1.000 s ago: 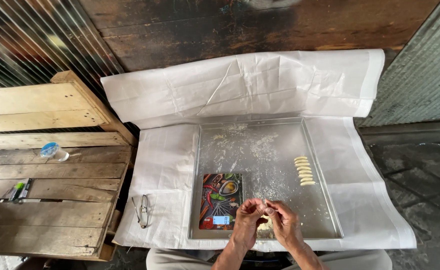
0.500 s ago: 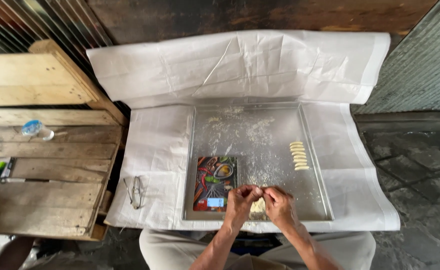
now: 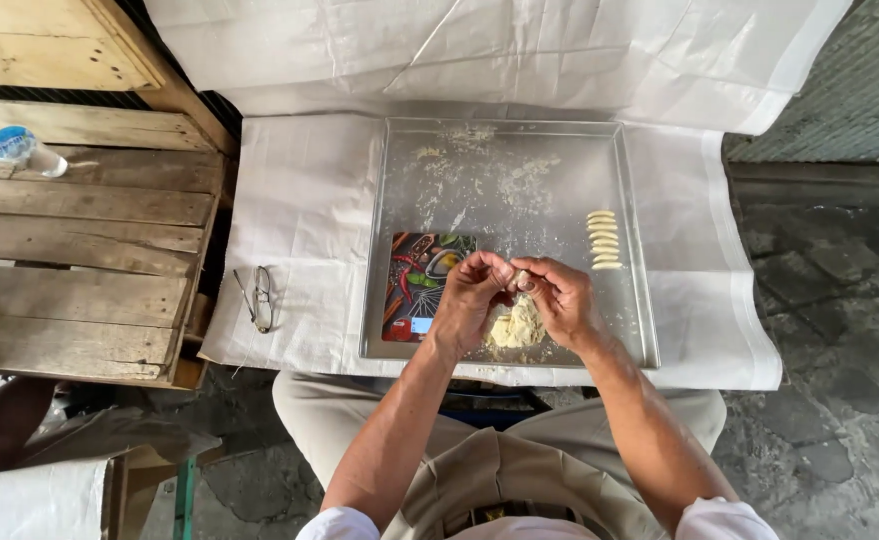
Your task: Shaping small pieces of dough into crescent-shaped pastries and arranging them in rows on a metal tray.
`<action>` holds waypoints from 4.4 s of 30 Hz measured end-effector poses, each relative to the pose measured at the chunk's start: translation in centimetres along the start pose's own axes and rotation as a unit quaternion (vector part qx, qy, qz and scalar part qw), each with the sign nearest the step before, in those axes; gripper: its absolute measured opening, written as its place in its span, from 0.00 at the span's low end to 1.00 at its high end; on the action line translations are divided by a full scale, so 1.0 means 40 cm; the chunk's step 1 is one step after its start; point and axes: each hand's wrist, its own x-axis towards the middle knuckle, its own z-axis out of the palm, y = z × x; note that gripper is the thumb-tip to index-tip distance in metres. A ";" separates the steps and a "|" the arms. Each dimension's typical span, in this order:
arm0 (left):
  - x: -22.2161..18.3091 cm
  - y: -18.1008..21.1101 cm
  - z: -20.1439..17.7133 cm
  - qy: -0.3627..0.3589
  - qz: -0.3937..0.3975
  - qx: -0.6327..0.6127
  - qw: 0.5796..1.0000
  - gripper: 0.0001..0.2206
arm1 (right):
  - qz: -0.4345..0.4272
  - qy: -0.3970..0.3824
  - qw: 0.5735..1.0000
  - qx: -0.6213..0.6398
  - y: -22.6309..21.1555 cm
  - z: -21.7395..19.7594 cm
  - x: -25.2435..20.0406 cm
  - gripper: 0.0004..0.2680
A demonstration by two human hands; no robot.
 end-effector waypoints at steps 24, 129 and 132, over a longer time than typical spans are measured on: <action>-0.030 -0.005 -0.021 -0.117 0.035 0.189 0.974 0.11 | 0.115 -0.020 0.987 0.108 0.017 -0.054 -0.070 0.16; -0.104 -0.077 -0.058 -0.071 0.055 0.041 0.995 0.19 | 0.247 0.063 0.964 0.075 -0.033 0.011 -0.150 0.07; -0.096 -0.088 -0.073 -0.085 0.053 0.033 0.994 0.15 | 0.202 0.038 0.976 0.070 -0.043 0.011 -0.152 0.09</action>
